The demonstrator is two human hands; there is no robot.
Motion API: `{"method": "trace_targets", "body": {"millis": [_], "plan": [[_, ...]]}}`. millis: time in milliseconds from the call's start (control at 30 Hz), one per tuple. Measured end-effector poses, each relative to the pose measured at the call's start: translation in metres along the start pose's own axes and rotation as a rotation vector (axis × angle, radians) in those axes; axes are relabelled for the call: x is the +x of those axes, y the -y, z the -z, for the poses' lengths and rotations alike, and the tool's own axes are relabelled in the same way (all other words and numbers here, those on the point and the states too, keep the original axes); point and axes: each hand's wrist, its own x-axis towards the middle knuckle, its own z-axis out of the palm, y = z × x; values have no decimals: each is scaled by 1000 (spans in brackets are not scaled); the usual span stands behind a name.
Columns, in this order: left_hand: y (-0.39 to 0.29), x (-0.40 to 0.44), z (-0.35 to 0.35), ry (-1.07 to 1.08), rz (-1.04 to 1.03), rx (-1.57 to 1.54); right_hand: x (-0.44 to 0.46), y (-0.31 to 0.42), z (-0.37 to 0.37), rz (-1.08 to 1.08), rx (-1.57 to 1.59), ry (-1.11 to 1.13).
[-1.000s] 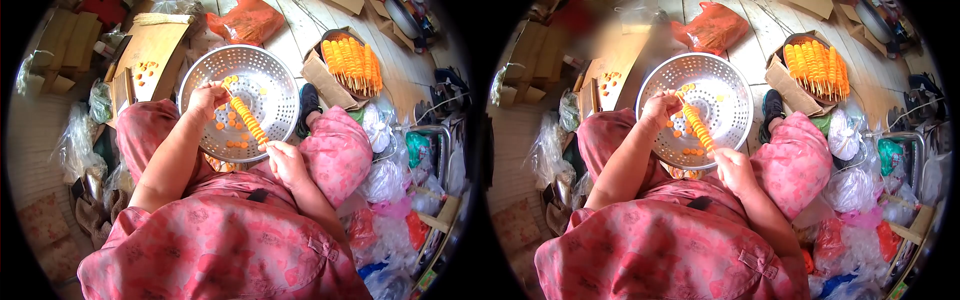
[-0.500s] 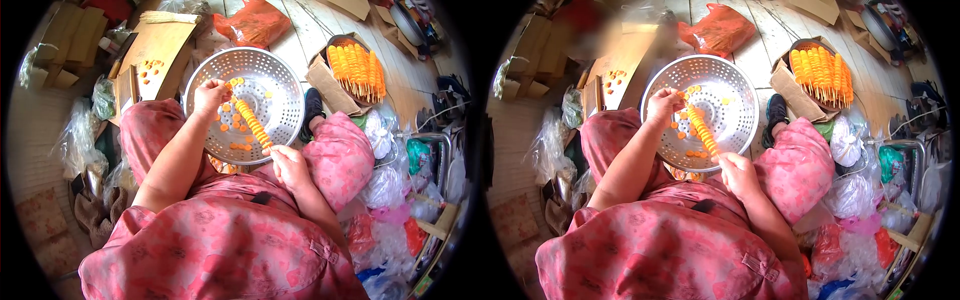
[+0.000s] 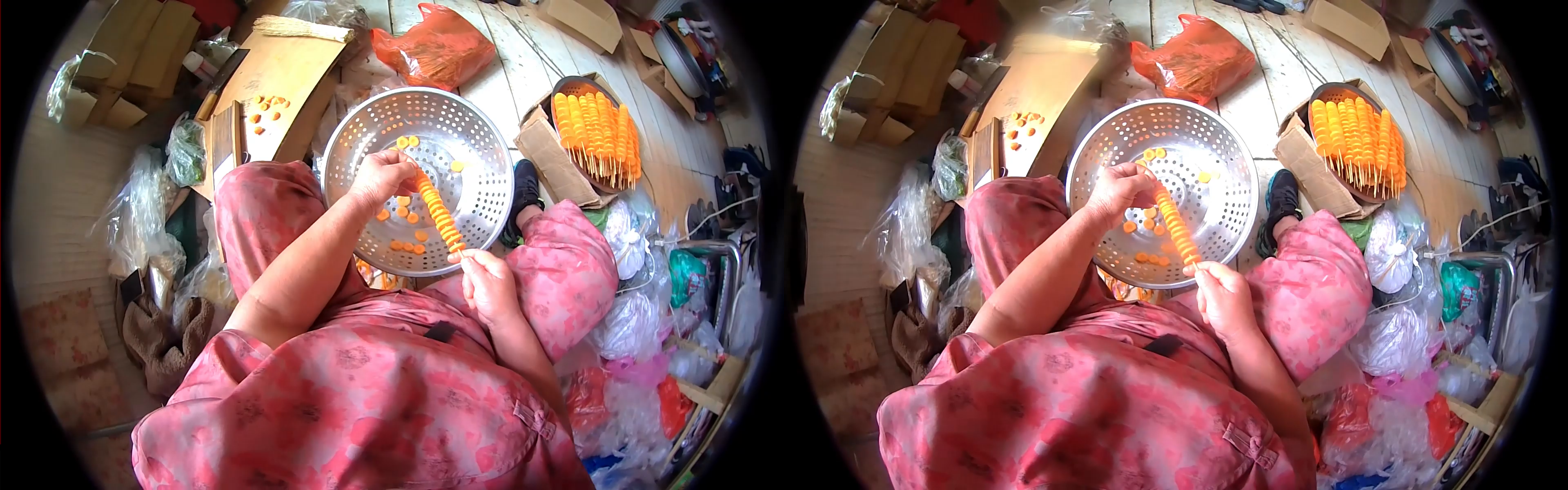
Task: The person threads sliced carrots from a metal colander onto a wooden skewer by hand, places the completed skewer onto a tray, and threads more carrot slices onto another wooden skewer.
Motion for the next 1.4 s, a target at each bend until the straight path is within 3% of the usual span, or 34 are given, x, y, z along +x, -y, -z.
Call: {"method": "trace_targets", "body": {"millis": [333,433,500,567,667,933,1033,1133,1400], "plan": [[4,3,-2,-23,6,96,5,1,-2,-13,10,-35],[12,14,5,-160,-13,132,6,3,-2,-16,29,-89],[20,24,14,-217,-57,340,6,4,0,3,35,-129],[25,25,16,-200,41,718,6,5,0,-3,36,-136],[44,20,14,-139,56,999,6,4,-1,-11,49,-122],[57,22,5,-96,-23,1243,6,2,-1,-12,34,-105],[36,22,5,-45,181,690,5,2,1,-22,34,-65],[23,27,11,-159,64,-61,3,1,1,-37,22,-14],[3,22,15,-199,39,-315,2,2,0,-11,4,23]]}}
